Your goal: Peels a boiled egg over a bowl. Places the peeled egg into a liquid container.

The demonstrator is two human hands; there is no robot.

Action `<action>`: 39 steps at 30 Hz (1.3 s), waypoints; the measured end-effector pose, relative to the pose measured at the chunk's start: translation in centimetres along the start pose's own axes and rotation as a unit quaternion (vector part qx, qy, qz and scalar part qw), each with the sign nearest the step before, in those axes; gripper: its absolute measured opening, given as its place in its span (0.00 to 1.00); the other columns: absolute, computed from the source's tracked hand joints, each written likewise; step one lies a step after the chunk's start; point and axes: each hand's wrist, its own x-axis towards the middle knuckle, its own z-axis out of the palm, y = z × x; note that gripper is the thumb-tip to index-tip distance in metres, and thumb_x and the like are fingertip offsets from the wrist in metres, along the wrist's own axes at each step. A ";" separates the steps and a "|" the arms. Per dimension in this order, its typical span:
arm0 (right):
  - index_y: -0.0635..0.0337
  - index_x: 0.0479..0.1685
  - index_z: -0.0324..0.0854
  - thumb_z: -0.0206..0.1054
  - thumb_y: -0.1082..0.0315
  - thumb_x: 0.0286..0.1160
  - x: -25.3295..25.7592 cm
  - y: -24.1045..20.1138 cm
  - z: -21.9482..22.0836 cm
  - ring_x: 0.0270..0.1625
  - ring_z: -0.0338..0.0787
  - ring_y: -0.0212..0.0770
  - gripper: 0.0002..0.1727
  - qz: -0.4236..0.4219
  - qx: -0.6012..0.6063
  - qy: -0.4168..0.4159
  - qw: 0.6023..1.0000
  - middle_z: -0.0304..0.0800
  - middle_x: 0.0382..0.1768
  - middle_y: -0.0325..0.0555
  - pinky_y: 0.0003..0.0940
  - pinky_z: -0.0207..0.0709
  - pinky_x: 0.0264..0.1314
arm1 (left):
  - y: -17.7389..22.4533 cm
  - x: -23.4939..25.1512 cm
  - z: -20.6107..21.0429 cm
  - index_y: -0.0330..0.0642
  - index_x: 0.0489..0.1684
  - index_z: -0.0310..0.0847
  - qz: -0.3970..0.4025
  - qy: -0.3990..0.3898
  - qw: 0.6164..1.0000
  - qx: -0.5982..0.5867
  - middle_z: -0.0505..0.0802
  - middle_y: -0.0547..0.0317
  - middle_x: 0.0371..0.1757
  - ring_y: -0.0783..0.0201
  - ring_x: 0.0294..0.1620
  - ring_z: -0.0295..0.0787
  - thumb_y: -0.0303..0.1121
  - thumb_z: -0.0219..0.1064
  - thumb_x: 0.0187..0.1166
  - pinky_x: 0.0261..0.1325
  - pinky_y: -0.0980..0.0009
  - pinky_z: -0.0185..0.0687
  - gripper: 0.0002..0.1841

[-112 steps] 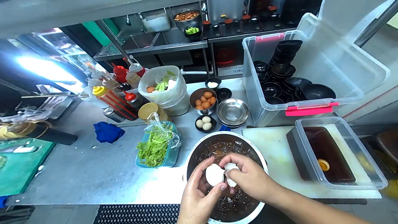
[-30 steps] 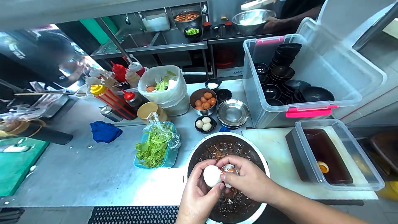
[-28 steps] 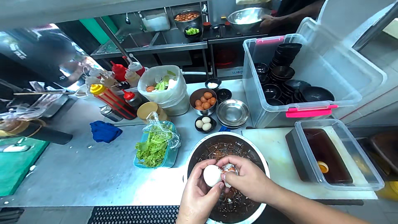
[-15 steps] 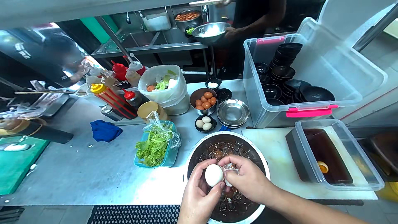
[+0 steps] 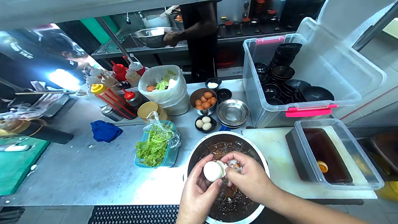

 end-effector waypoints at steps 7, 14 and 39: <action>0.51 0.66 0.84 0.70 0.55 0.78 0.1 0.0 -0.6 0.57 0.88 0.31 0.20 -0.066 -0.075 -0.036 0.994 0.87 0.58 0.38 0.27 0.86 0.57 | 0.2 0.4 -0.6 0.27 0.86 0.58 -0.059 0.004 0.995 -0.079 0.89 0.32 0.60 0.48 0.47 0.94 0.24 0.68 0.80 0.51 0.57 0.95 0.34; 0.49 0.63 0.87 0.70 0.55 0.77 0.8 -0.2 -1.4 0.60 0.87 0.30 0.18 -0.051 -0.086 -0.087 0.991 0.88 0.59 0.37 0.29 0.84 0.61 | 1.0 0.8 -0.3 0.27 0.80 0.67 -0.131 0.047 0.981 -0.132 0.90 0.32 0.55 0.48 0.41 0.96 0.30 0.64 0.85 0.40 0.56 0.97 0.26; 0.49 0.53 0.84 0.57 0.52 0.85 -2.5 4.2 -4.7 0.65 0.88 0.46 0.15 -0.292 -0.501 -0.126 0.805 0.91 0.53 0.41 0.51 0.72 0.80 | -2.3 8.1 3.9 0.48 0.83 0.68 -0.295 -0.267 0.648 0.650 0.77 0.33 0.77 0.33 0.69 0.83 0.33 0.69 0.75 0.67 0.35 0.81 0.32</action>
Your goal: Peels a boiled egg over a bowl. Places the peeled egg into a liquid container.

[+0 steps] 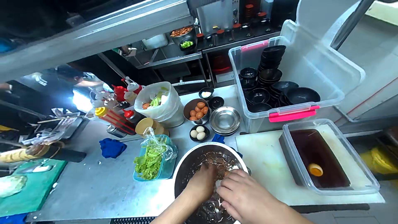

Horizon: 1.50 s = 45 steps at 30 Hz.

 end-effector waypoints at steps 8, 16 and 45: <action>0.51 0.51 0.85 0.57 0.55 0.87 -1.7 0.8 -0.4 0.62 0.89 0.46 0.14 -0.041 0.060 0.023 0.997 0.91 0.49 0.42 0.48 0.72 0.80 | -0.2 1.6 -1.4 0.48 0.65 0.85 -0.031 -0.043 0.997 0.056 0.92 0.43 0.61 0.39 0.65 0.88 0.46 0.67 0.77 0.65 0.30 0.79 0.22; 0.53 0.47 0.85 0.53 0.56 0.90 -3.0 1.1 -0.6 0.58 0.89 0.46 0.17 -0.073 0.067 0.009 0.995 0.90 0.43 0.43 0.48 0.66 0.84 | -2.3 0.0 -2.4 0.47 0.65 0.81 -0.056 -0.058 0.959 -0.272 0.91 0.51 0.43 0.59 0.33 0.90 0.60 0.61 0.84 0.38 0.59 0.89 0.27; 0.53 0.44 0.88 0.58 0.60 0.86 -3.9 2.1 -1.1 0.58 0.87 0.49 0.13 -0.131 0.113 0.019 0.985 0.90 0.40 0.44 0.48 0.63 0.83 | -0.5 -5.8 -0.6 0.40 0.59 0.89 0.055 0.174 0.983 0.022 0.92 0.40 0.58 0.40 0.64 0.88 0.35 0.79 0.68 0.69 0.39 0.81 0.21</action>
